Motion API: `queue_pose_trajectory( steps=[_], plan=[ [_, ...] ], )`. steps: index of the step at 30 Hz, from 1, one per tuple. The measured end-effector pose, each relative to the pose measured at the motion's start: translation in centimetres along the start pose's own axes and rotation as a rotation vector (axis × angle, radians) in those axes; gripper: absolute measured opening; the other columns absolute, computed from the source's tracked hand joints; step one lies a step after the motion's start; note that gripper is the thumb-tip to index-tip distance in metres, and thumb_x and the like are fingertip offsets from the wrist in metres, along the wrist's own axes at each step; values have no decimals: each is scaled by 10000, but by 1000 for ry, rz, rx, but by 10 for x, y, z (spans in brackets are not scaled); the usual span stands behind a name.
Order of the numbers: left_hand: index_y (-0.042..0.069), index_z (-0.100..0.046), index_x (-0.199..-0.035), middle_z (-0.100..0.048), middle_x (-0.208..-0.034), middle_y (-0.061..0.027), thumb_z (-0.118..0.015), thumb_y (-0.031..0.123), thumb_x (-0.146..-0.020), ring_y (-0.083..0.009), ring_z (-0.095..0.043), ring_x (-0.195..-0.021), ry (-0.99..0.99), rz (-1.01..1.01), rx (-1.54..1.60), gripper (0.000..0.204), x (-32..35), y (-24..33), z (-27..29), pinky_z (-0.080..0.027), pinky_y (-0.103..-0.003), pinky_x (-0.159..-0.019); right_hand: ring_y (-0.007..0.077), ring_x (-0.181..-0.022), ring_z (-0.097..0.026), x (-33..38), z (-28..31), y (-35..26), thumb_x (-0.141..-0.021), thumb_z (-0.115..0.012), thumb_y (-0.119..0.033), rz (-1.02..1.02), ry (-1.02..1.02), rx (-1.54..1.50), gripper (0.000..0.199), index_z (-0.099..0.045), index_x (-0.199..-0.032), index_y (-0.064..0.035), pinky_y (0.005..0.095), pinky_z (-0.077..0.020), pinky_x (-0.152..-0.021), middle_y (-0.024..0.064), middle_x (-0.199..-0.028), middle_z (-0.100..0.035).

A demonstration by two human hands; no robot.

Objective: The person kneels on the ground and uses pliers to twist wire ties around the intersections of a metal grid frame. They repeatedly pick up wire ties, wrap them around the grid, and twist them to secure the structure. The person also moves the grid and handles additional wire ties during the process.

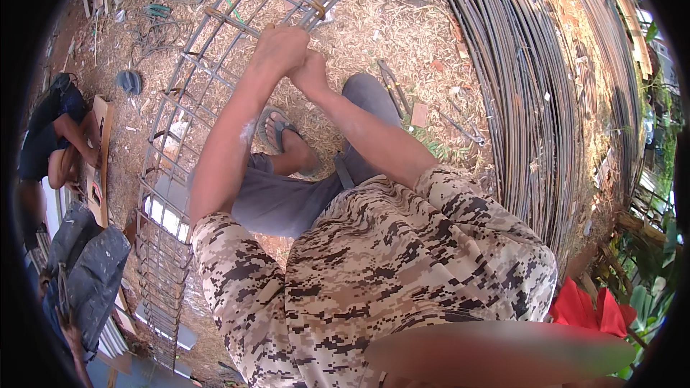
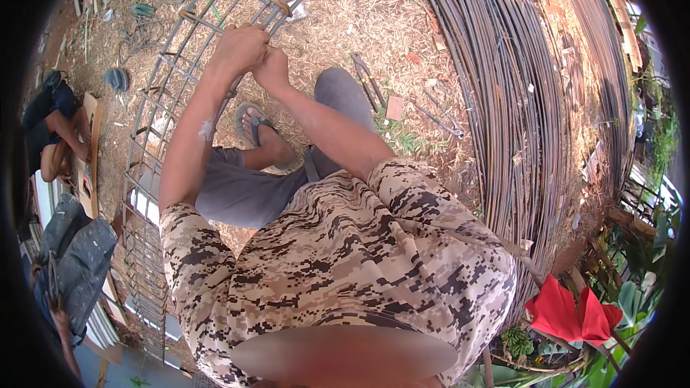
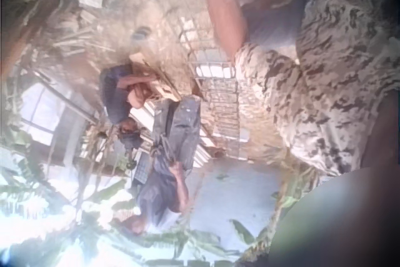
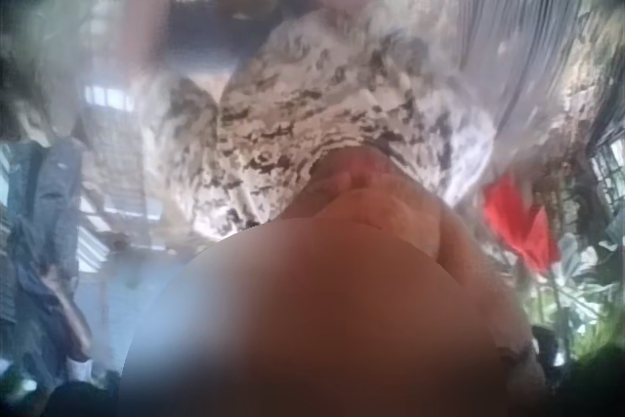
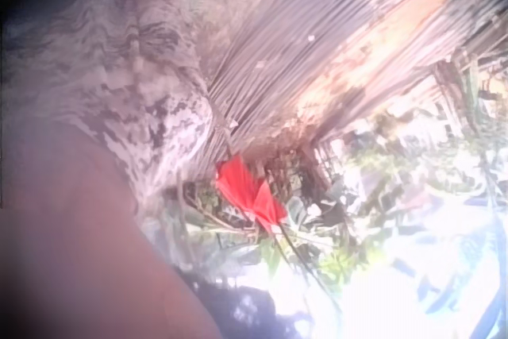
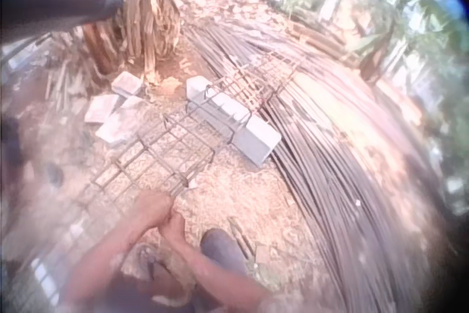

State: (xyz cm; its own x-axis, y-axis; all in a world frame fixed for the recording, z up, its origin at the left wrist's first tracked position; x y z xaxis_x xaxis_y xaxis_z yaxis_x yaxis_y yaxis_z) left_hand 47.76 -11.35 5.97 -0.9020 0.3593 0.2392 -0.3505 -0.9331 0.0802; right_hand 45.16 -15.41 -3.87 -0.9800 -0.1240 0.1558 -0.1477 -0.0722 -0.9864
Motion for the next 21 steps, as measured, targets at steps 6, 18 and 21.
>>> queue_pose_trajectory(
  steps=[6, 18, 21],
  plan=[
    [-3, -634, -1227, -692, -1075, -162, -653, 207, -919, -226, -670, -909, 183, 314, 785, 373, 84, -39, 39, -524, -337, -814, 248, -925, -681, 29, -39, 28, -925, -650, -277, -949, -151, -1339, 279, -666, -1006, -10, 419, -543, -828, 135, -957, -701],
    [-45, -674, -1045, -725, -901, -97, -535, 319, -1002, -197, -698, -797, 4, 785, 1138, 391, 114, -60, -43, -513, -311, -774, 452, -899, -638, -4, 269, 271, -787, -719, -481, -106, -117, 1296, 724, -551, -1142, 128, 450, -525, -853, 289, -879, -644],
    [-38, -623, -1151, -699, -1049, -144, -465, 394, -1026, -238, -677, -960, 76, 900, 1665, 477, 88, -18, -80, -512, -346, -871, 455, -874, -642, -9, 268, 281, -806, -689, -401, -335, -304, 1116, 660, -533, -1132, 151, 469, -519, -863, 267, -860, -647]
  ],
)
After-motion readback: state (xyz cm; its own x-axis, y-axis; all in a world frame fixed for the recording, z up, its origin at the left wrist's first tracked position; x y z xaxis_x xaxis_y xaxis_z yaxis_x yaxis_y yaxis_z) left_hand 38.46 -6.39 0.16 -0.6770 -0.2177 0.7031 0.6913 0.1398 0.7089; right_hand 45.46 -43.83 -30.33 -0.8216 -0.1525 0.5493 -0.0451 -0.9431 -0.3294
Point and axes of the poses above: each hand's wrist, its own x-axis away from the middle knuckle, its own z-axis out of the back of the hand, y = z × x, the point moved 8 cm from there along -x, towards the middle knuckle
